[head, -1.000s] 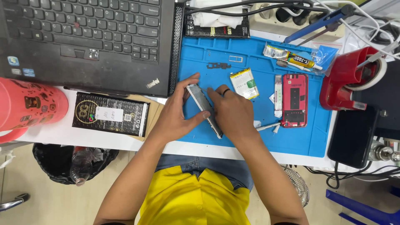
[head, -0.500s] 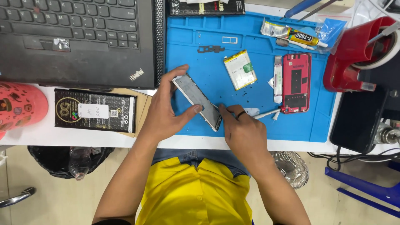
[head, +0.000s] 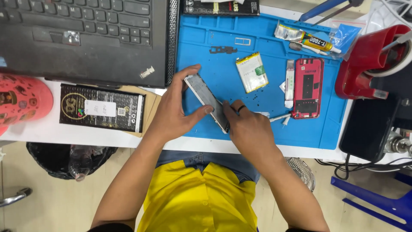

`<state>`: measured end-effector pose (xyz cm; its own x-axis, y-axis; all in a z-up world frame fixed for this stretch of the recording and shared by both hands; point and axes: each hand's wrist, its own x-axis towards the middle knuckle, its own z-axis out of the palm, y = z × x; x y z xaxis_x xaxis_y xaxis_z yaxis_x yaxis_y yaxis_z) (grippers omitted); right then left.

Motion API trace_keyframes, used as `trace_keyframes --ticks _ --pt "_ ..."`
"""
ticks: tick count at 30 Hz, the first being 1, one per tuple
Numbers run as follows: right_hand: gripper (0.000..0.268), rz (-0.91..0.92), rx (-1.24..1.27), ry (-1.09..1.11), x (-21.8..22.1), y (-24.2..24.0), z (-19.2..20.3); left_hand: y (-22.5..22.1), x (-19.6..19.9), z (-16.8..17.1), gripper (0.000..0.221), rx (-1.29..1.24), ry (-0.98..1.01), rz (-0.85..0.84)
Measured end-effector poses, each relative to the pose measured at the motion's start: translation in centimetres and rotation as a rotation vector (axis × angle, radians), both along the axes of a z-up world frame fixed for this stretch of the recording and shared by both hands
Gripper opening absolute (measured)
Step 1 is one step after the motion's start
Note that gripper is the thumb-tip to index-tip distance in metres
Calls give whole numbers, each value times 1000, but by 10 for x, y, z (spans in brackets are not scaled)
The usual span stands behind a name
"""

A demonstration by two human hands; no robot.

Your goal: The person is cleaning a mobile phone frame by scraping off residue and wiping it with a cloth on a repair bench.

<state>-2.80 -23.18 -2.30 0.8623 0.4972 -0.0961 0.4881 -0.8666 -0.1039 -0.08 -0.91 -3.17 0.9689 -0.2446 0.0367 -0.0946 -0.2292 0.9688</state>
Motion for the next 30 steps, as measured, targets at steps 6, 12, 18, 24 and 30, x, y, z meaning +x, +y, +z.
trace_keyframes --ticks 6,12,18,24,30 --pt "37 15 -28 66 8 -1 5 0 0 2 75 0 11 9" --pt "40 -10 -47 83 5 1 18 0 -1 4 75 1 19 -1" --pt "36 -30 103 157 23 3 18 2 1 6 75 19 35 -29" --pt "36 -57 67 179 23 9 21 2 1 5 74 25 27 -25" --pt "37 -60 68 182 24 11 19 1 0 5 74 23 15 -16"
